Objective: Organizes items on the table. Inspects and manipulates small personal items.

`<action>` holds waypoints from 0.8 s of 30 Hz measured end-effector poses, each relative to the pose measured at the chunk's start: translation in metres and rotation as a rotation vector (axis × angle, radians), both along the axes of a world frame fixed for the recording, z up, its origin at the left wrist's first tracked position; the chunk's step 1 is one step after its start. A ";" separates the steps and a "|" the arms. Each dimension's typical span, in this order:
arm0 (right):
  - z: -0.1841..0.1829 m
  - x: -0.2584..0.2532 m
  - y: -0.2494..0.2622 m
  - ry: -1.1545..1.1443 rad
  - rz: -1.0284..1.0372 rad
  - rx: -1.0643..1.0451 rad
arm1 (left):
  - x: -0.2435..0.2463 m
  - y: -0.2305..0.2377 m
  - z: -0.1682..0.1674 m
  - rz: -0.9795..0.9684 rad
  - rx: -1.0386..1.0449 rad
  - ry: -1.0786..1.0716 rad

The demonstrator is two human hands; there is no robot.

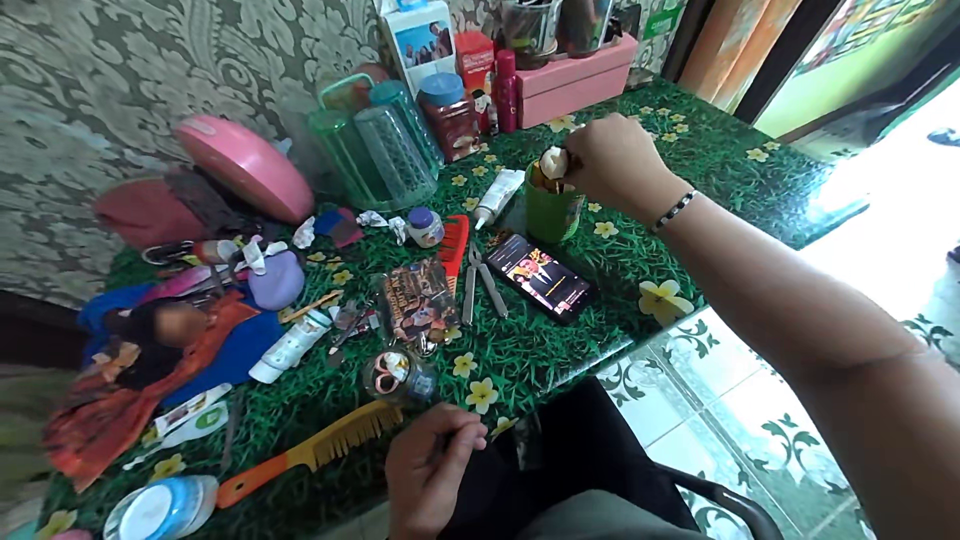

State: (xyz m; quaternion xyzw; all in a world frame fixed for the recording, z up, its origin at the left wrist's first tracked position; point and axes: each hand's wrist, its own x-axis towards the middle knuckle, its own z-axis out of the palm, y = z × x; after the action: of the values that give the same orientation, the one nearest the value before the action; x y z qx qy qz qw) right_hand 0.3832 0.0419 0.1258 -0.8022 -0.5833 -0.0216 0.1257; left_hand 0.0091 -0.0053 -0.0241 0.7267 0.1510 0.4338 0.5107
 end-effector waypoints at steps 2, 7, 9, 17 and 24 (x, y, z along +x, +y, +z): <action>-0.004 -0.003 -0.003 -0.027 -0.006 -0.039 | 0.000 0.000 -0.001 -0.003 -0.001 -0.007; -0.009 0.000 -0.013 -0.025 0.039 0.020 | 0.000 -0.001 -0.001 0.002 0.002 -0.003; -0.006 0.000 -0.023 0.019 0.041 0.081 | 0.001 -0.001 -0.001 0.012 0.012 0.001; -0.050 -0.020 -0.078 0.350 0.203 0.495 | 0.000 0.001 -0.003 -0.015 0.025 -0.035; -0.112 -0.102 -0.102 0.443 0.454 0.442 | 0.000 0.000 -0.005 0.016 0.032 -0.108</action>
State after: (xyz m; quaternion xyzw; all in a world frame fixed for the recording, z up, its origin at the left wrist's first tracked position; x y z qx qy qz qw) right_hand 0.2817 -0.0601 0.0141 -0.5915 -0.6860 0.0554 0.4200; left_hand 0.0086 -0.0051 -0.0291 0.7090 0.1222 0.4789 0.5030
